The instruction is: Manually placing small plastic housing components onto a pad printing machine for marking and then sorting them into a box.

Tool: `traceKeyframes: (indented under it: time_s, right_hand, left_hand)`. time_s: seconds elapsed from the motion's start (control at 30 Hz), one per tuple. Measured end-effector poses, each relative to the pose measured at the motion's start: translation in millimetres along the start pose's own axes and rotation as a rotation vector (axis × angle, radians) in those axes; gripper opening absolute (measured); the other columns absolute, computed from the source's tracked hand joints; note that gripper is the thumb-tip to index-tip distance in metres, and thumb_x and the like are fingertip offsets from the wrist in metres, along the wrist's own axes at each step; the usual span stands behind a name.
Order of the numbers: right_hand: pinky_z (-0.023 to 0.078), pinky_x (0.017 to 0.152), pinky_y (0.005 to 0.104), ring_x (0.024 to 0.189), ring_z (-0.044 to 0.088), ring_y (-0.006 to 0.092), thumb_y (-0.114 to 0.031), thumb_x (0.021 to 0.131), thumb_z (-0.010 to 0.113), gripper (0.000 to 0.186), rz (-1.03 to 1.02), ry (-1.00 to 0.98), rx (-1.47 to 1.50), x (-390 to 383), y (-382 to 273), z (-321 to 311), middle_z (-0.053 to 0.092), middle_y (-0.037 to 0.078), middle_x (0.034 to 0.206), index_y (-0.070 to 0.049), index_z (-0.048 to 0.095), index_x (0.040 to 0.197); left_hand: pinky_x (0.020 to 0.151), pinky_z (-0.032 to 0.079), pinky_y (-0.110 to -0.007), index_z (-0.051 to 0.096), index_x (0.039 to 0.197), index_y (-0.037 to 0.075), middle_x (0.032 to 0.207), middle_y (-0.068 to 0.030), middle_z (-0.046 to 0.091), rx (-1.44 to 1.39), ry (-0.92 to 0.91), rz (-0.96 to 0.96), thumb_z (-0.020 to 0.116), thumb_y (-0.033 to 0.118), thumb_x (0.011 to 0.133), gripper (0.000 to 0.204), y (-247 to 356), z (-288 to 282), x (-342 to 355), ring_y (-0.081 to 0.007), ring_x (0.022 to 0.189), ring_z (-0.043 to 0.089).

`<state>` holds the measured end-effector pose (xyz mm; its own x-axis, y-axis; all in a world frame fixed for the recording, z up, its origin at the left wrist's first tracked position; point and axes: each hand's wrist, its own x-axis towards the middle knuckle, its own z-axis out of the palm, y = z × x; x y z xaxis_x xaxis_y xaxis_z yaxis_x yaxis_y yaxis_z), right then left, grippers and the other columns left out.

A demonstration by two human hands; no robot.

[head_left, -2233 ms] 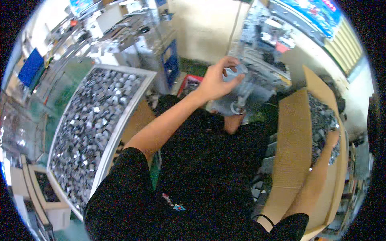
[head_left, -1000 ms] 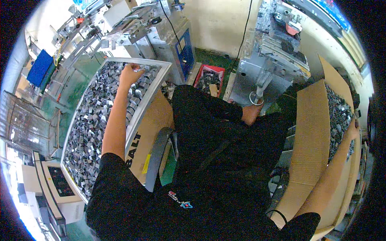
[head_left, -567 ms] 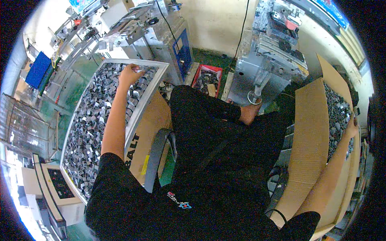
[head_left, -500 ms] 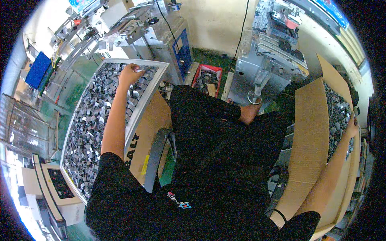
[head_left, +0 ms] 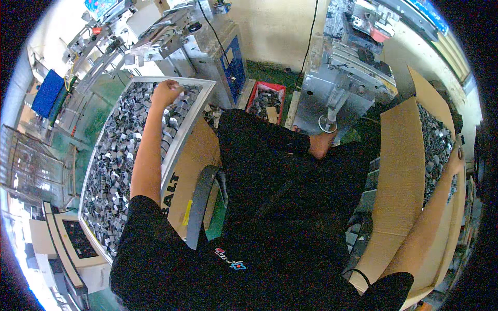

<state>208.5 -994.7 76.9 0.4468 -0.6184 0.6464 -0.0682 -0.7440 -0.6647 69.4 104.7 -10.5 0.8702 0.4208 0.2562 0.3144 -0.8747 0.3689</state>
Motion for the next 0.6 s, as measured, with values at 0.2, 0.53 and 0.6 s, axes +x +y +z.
traceKeyframes:
  time_s: [0.2,0.53,0.6]
  right_hand:
    - [0.051,0.09,0.0409,0.101,0.068,0.0301,-0.046,0.089,0.068,0.055,-0.034,0.056,0.066,-28.1,-38.1,19.8,0.073,0.016,0.107,0.004,0.071,0.113]
    - [0.053,0.082,0.0331,0.085,0.069,0.0207,-0.048,0.087,0.072,0.05,-0.245,0.134,0.059,-44.7,-67.6,11.3,0.075,0.01,0.094,-0.001,0.073,0.105]
    - [0.054,0.081,0.035,0.085,0.07,0.0239,-0.034,0.094,0.067,0.033,-0.411,0.106,0.044,-50.9,-81.4,3.1,0.073,0.011,0.096,-0.003,0.072,0.106]
  left_hand:
    - [0.085,0.053,-0.04,0.074,0.105,0.011,0.099,-0.0115,0.075,-0.098,0.365,0.026,0.066,0.042,0.086,0.038,104.8,-34.1,-14.9,-0.0312,0.094,0.071]
    - [0.071,0.055,-0.038,0.074,0.099,0.006,0.093,-0.0137,0.074,-0.648,0.235,0.713,0.071,0.028,0.086,0.025,398.9,8.4,-35.2,-0.0302,0.079,0.07]
    - [0.074,0.055,-0.039,0.074,0.1,0.007,0.094,-0.0136,0.074,-0.717,0.207,0.83,0.075,0.037,0.082,0.036,453.0,33.6,-36.9,-0.0313,0.08,0.07]
